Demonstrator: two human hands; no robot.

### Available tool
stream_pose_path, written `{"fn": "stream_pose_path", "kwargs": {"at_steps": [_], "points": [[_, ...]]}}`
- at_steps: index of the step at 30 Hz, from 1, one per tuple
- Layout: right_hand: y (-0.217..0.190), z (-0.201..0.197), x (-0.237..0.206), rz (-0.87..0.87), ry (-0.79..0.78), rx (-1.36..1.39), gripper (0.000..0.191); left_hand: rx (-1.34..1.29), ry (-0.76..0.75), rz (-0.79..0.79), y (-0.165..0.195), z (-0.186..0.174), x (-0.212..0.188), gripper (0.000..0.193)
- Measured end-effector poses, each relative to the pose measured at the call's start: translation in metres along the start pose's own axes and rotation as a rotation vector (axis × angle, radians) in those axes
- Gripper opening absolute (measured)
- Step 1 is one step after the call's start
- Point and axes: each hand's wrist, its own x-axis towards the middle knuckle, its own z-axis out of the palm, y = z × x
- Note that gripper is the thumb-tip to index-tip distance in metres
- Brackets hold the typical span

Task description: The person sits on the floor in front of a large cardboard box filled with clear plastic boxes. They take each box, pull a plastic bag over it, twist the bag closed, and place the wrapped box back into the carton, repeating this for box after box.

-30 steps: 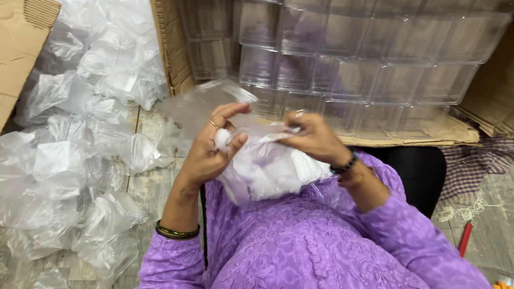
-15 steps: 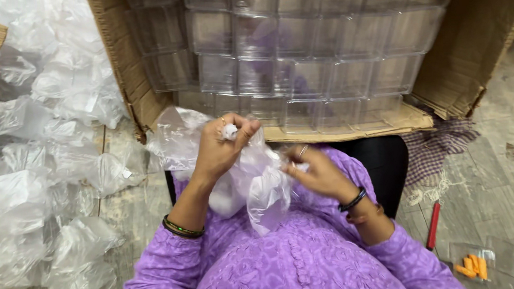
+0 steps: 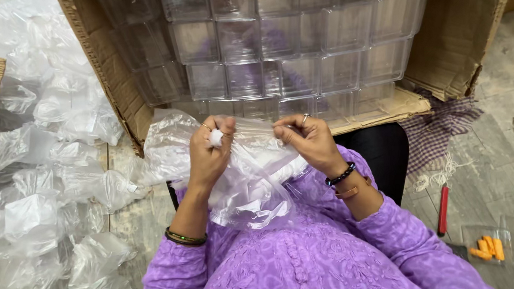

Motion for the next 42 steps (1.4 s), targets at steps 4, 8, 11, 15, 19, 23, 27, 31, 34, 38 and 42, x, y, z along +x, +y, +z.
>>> {"fn": "stream_pose_path", "kwargs": {"at_steps": [4, 8, 11, 15, 19, 23, 27, 31, 34, 38, 42], "points": [[0.001, 0.001, -0.002, -0.054, 0.074, 0.119, 0.014, -0.269, -0.091, -0.085, -0.011, 0.011, -0.002, 0.019], [-0.006, 0.0, -0.006, -0.051, 0.057, -0.008, 0.01, -0.392, -0.21, -0.21, -0.013, 0.022, -0.003, 0.015], [-0.01, -0.003, -0.009, -0.092, 0.081, -0.003, 0.013, -0.439, -0.131, -0.164, -0.019, 0.029, -0.004, 0.031], [-0.011, -0.005, -0.014, -0.034, 0.174, 0.072, 0.017, -0.45, -0.187, -0.225, -0.038, 0.034, -0.007, 0.016], [-0.009, -0.008, -0.02, -0.052, 0.168, 0.081, 0.018, -0.366, -0.373, -0.045, -0.05, 0.031, -0.005, 0.031], [-0.008, -0.011, -0.024, -0.061, 0.191, -0.019, 0.015, -0.159, -0.387, 0.248, -0.043, 0.033, -0.002, 0.022], [-0.007, -0.014, -0.026, -0.077, 0.242, 0.083, 0.014, -0.168, -0.214, 0.087, -0.027, 0.046, -0.005, 0.023], [-0.005, -0.016, -0.027, -0.066, 0.228, 0.101, 0.019, -0.433, -0.259, -0.217, -0.011, 0.055, -0.008, 0.02], [-0.003, -0.015, -0.027, -0.092, 0.217, 0.117, 0.01, -0.621, -0.31, -0.345, 0.008, 0.057, -0.005, 0.019], [-0.002, -0.014, -0.027, -0.031, 0.182, 0.105, 0.014, -0.614, -0.296, -0.422, 0.054, 0.054, -0.007, 0.019], [-0.002, -0.018, -0.028, -0.054, 0.154, 0.084, 0.013, -0.184, -0.202, -0.283, 0.087, 0.046, -0.021, 0.014]]}}
